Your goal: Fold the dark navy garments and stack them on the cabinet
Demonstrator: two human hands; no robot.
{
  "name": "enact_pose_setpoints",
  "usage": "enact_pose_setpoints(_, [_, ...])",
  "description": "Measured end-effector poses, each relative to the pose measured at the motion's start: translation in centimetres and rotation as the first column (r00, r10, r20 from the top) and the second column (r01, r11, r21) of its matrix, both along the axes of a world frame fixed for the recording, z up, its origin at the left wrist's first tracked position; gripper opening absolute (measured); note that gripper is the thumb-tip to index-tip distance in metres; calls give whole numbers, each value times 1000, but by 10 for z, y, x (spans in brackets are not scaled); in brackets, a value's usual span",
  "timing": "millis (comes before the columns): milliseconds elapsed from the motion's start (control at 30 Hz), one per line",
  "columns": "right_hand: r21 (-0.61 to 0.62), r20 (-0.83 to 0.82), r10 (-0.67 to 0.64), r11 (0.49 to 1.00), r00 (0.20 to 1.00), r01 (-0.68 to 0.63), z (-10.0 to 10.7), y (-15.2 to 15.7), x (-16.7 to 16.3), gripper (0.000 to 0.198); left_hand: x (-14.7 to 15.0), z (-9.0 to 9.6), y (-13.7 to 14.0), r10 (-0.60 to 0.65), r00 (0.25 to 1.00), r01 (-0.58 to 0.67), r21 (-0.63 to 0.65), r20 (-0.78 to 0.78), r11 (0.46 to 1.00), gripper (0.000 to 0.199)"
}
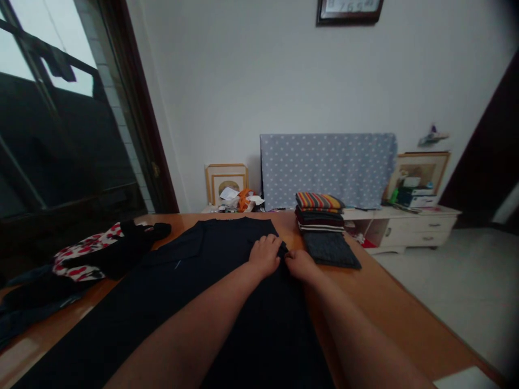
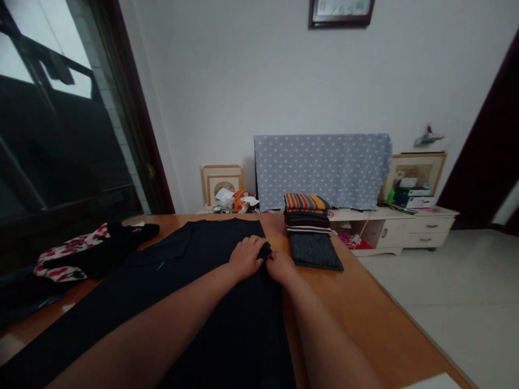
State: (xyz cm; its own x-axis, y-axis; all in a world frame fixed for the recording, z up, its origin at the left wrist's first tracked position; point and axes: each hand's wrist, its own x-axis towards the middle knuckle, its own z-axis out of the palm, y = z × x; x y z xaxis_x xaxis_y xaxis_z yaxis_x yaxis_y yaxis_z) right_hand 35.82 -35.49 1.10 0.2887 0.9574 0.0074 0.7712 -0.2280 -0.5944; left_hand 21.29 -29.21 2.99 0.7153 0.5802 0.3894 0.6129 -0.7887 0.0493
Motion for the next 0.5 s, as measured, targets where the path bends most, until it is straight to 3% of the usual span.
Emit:
enact_pose_setpoints(100, [-21, -71, 0, 1000, 997, -2, -4, 3, 4, 26, 17, -4, 18, 14, 1000, -14, -52, 10, 999, 38])
enact_pose_setpoints(167, [-39, -107, -4, 999, 994, 0, -7, 5, 6, 25, 22, -6, 35, 80, 994, -66, -170, 74, 983, 22])
enact_pose_setpoints(267, [-52, -135, -13, 999, 991, 7, -9, 6, 8, 27, 23, -10, 57, 197, 951, -94, -385, 238, 918, 12])
enact_pose_setpoints(333, [-40, -125, -19, 999, 992, 14, -8, 6, 9, 30, 21, -13, 67, 230, 930, -87, -435, 287, 896, 13])
enact_pose_setpoints(500, [-24, 4, 10, 1000, 1000, -10, -1, 3, 6, 41, 14, -21, 71, 211, 911, -44, -425, 354, 904, 35])
